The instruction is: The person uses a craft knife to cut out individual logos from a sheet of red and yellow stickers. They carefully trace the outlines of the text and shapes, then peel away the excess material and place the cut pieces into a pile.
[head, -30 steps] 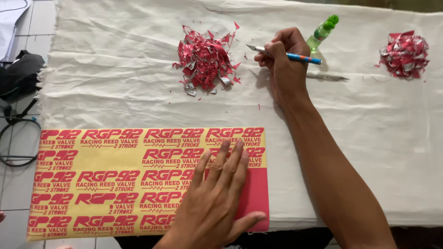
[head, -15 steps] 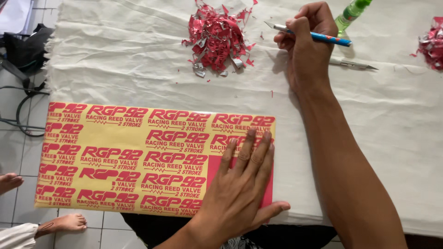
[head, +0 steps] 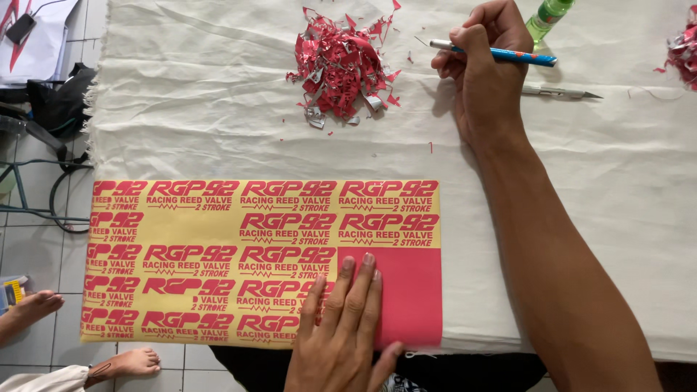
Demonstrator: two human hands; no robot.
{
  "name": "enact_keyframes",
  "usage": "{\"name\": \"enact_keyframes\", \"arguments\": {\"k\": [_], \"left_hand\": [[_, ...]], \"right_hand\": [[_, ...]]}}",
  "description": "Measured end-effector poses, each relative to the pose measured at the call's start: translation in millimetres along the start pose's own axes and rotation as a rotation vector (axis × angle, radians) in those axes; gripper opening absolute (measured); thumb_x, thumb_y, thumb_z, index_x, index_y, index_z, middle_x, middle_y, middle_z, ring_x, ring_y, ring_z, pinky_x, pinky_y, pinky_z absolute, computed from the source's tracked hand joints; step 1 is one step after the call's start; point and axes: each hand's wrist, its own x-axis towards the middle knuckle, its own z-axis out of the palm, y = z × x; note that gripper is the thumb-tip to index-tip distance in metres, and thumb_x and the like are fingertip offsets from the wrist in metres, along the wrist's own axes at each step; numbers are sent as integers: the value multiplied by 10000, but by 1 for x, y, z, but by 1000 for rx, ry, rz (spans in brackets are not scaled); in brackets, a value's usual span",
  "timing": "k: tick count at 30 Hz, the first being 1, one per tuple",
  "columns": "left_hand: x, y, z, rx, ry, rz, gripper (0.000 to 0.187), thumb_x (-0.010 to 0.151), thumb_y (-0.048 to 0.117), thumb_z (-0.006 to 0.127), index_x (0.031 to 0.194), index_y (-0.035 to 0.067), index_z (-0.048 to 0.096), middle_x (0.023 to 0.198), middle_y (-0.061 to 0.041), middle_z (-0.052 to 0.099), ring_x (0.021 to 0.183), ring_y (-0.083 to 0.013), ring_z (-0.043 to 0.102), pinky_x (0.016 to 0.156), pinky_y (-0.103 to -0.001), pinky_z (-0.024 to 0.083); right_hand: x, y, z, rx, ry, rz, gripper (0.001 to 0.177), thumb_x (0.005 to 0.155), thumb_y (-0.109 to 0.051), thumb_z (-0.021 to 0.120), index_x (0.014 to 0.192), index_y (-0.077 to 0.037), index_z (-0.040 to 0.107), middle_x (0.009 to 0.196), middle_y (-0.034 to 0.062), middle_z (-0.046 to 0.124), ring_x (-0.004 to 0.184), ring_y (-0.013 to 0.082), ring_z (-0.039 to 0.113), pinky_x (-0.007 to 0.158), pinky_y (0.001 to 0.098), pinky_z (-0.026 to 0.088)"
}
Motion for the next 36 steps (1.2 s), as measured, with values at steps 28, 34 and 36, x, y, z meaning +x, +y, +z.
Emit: {"name": "enact_keyframes", "arguments": {"k": [28,34,36], "left_hand": [[43,-7,-5,-125,-10,53,909,827,743,409,1397,40,322,1476,-171,312,1388,-336,298,1073,-486,276],[52,-5,-1,43,-124,69,962,816,746,390,1442,30,246,1533,-146,202,1425,-285,176,1129,-477,145],[57,-6,-8,-83,-105,88,870,843,682,407,1379,-2,360,1487,-183,303,1399,-313,238,1085,-506,190]], "right_hand": [[0,-3,5,-89,2,-24,99,755,-80,581,754,-122,491,683,3,509,506,143,583,474,225,401],[-2,-3,5,-103,-6,-24,100,764,-78,574,752,-129,488,664,1,508,518,127,570,484,221,405],[-1,-3,2,-57,14,-11,121,759,-63,578,760,-134,480,697,0,484,510,137,534,470,212,394]]}}
